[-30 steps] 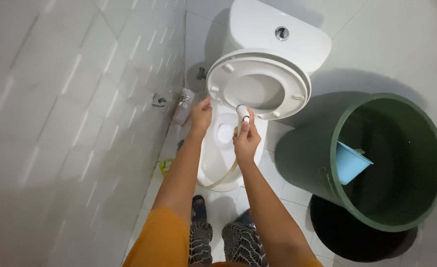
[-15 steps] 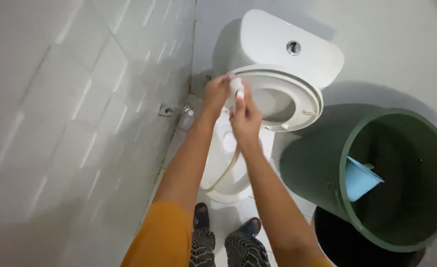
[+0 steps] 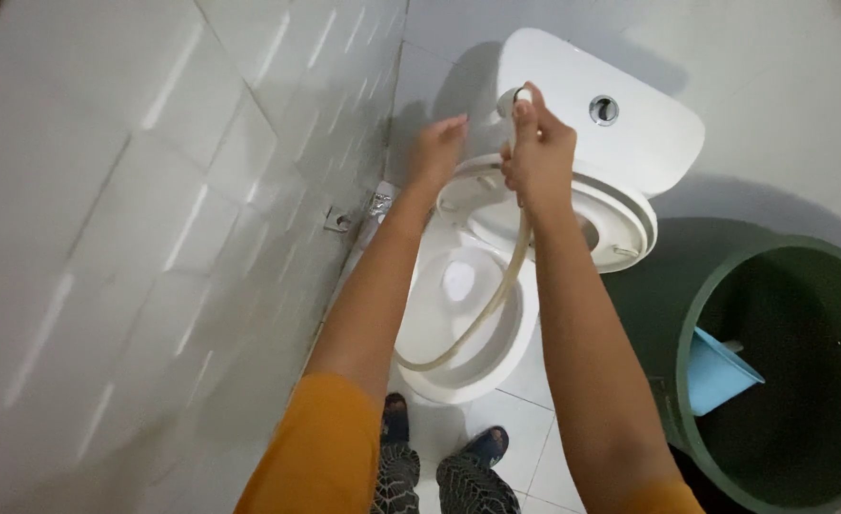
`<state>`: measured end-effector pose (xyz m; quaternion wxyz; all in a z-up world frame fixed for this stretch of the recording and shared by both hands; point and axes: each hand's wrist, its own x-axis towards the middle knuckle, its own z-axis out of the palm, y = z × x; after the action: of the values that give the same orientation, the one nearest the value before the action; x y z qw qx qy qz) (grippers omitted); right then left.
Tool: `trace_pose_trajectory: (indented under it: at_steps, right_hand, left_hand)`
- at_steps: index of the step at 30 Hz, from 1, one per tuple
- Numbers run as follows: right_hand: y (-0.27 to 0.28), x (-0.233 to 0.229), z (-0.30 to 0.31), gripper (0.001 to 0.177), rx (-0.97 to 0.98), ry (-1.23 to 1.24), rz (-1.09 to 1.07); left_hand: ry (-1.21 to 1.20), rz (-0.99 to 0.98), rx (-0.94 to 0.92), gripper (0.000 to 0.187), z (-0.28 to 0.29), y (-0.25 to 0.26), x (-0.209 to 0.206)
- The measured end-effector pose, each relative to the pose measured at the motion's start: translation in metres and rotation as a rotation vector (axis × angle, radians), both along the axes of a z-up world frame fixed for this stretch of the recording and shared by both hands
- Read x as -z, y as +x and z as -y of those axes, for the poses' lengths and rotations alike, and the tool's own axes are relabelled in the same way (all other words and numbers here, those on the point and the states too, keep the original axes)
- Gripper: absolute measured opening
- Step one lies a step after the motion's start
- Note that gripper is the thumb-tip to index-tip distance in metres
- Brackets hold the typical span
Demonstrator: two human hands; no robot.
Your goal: Scrubbing and rinsing a toilet and bathroom floor with a sponge and bidet sprayer.
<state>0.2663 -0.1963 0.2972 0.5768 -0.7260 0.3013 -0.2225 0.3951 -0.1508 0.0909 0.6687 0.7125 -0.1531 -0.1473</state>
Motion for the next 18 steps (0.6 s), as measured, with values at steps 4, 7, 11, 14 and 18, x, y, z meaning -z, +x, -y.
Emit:
trace_pose_trajectory:
  at_steps: [4,7,11,14,18]
  right_hand:
    - [0.002,0.031,-0.008,0.047,-0.018,-0.002,-0.182]
    - [-0.003,0.056,-0.02,0.045,-0.053,0.05,-0.151]
    - [-0.017,0.093,-0.038,0.046,-0.075,-0.049,-0.13]
    - [-0.034,0.116,-0.051,0.047,-0.058,0.109,-0.122]
    - [-0.064,0.152,-0.061,0.05,0.009,0.179,-0.11]
  left_hand:
    - [-0.389,-0.301,0.146,0.029,0.031,0.016,0.094]
    - [-0.613,-0.332,0.146,0.031,0.026,0.011,0.103]
    - [-0.291,-0.234,0.101,0.034,-0.025,-0.019,0.047]
    - [-0.189,-0.097,0.046,0.027,-0.049,-0.038,0.054]
    - [0.025,0.024,-0.06,0.029,-0.065,-0.062,0.108]
